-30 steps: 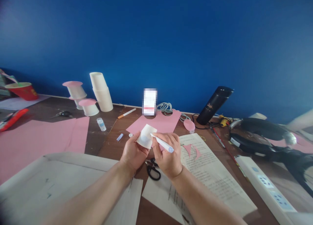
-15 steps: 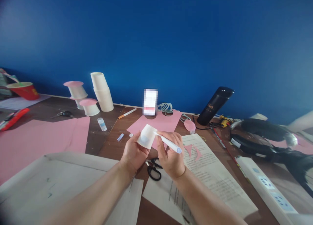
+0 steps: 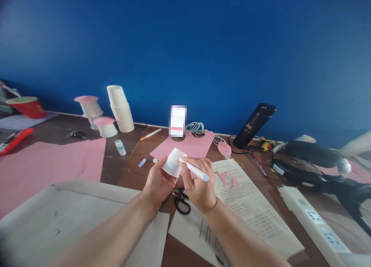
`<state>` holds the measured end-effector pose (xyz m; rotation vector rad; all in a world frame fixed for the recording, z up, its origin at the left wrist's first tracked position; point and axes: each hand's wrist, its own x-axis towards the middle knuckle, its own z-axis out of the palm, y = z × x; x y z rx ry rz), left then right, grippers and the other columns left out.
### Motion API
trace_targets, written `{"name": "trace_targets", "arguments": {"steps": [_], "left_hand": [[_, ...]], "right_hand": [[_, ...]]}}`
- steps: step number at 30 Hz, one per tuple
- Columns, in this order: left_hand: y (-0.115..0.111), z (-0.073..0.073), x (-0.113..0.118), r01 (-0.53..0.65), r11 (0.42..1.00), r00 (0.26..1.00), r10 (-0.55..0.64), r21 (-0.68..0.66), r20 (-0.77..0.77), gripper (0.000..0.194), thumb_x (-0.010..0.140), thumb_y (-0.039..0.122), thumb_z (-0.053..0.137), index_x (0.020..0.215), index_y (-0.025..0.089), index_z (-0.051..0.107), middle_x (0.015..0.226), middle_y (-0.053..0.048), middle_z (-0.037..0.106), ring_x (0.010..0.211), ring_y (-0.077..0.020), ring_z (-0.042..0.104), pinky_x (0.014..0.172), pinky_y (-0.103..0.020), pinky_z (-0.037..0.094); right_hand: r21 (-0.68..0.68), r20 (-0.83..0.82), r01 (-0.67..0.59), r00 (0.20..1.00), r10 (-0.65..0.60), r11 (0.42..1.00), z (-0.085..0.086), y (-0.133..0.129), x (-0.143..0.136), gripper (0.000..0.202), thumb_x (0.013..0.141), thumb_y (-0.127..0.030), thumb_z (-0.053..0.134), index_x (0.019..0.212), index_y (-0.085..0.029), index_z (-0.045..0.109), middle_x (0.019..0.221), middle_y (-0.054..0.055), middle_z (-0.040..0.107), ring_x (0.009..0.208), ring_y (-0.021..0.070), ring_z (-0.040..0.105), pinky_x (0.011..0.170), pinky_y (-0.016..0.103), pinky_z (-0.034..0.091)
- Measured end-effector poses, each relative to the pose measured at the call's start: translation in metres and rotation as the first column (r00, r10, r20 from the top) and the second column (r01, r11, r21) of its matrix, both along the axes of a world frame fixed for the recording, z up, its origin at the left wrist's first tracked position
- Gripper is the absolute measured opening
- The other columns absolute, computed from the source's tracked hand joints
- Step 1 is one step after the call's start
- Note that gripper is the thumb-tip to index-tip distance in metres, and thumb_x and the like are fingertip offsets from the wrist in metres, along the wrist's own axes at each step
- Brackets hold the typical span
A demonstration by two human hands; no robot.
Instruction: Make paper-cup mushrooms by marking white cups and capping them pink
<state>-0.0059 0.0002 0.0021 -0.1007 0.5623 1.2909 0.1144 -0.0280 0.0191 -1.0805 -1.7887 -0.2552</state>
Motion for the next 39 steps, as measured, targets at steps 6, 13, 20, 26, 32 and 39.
{"name": "trace_targets", "arguments": {"steps": [6, 13, 20, 26, 32, 39], "left_hand": [[-0.0004, 0.0008, 0.0, 0.003, 1.0, 1.0, -0.003, -0.002, 0.001, 0.011, 0.076, 0.016, 0.064, 0.086, 0.012, 0.064, 0.092, -0.009, 0.071, 0.077, -0.0172, 0.068, 0.064, -0.024, 0.055], [-0.0006, -0.0007, -0.0005, 0.002, 1.0, 1.0, -0.003, 0.007, 0.005, 0.013, 0.076, 0.017, 0.064, 0.088, 0.012, 0.064, 0.093, -0.009, 0.071, 0.078, -0.0178, 0.069, 0.064, -0.024, 0.055], [-0.0008, -0.0009, -0.0005, -0.003, 1.0, 1.0, 0.003, 0.015, 0.009, 0.011, 0.076, 0.017, 0.064, 0.086, 0.012, 0.064, 0.09, -0.009, 0.071, 0.076, -0.0164, 0.068, 0.064, -0.024, 0.055], [-0.0002, -0.0004, 0.0003, -0.006, 1.0, 1.0, 0.006, 0.013, 0.001, 0.011, 0.076, 0.017, 0.064, 0.086, 0.012, 0.064, 0.09, -0.009, 0.071, 0.076, -0.0166, 0.068, 0.064, -0.024, 0.055], [0.0004, 0.0004, 0.0002, -0.009, 1.0, 1.0, 0.009, 0.017, -0.003, 0.013, 0.077, 0.017, 0.064, 0.088, 0.011, 0.065, 0.087, -0.008, 0.071, 0.074, -0.0155, 0.068, 0.064, -0.023, 0.055], [-0.0008, 0.0012, 0.0003, -0.017, 1.0, 1.0, 0.017, -0.005, -0.009, 0.014, 0.076, 0.017, 0.064, 0.089, 0.01, 0.066, 0.087, -0.008, 0.071, 0.073, -0.0157, 0.068, 0.063, -0.023, 0.055]], "right_hand": [[-0.018, 0.001, 0.015, 1.0, -0.015, 1.0, -0.0013, 0.0006, -0.0011, 0.016, 0.086, -0.018, 0.056, 0.1, -0.02, 0.061, 0.088, 0.004, 0.069, 0.081, 0.0176, 0.063, 0.08, 0.036, 0.046], [-0.007, 0.033, 0.011, 0.999, -0.011, 1.0, -0.0013, 0.0008, -0.001, 0.015, 0.087, -0.02, 0.055, 0.1, -0.02, 0.061, 0.088, 0.005, 0.07, 0.079, 0.0181, 0.064, 0.08, 0.037, 0.047], [-0.009, 0.028, 0.002, 1.0, -0.002, 1.0, -0.001, 0.0002, -0.0014, 0.016, 0.085, -0.017, 0.057, 0.1, -0.019, 0.061, 0.085, 0.004, 0.07, 0.078, 0.0172, 0.063, 0.079, 0.036, 0.047], [-0.006, 0.037, 0.008, 0.999, -0.007, 1.0, -0.0007, 0.0001, -0.0018, 0.015, 0.087, -0.021, 0.055, 0.099, -0.02, 0.062, 0.084, 0.004, 0.07, 0.077, 0.0178, 0.064, 0.078, 0.036, 0.047], [-0.007, 0.041, 0.002, 0.999, -0.002, 1.0, -0.0013, -0.0002, -0.001, 0.015, 0.086, -0.02, 0.055, 0.099, -0.02, 0.062, 0.087, 0.005, 0.069, 0.079, 0.0181, 0.064, 0.079, 0.036, 0.048], [-0.009, 0.044, -0.005, 0.999, 0.005, 1.0, -0.0019, 0.0007, -0.0005, 0.016, 0.084, -0.017, 0.058, 0.1, -0.02, 0.061, 0.088, 0.004, 0.069, 0.081, 0.0184, 0.063, 0.079, 0.037, 0.047]]}}
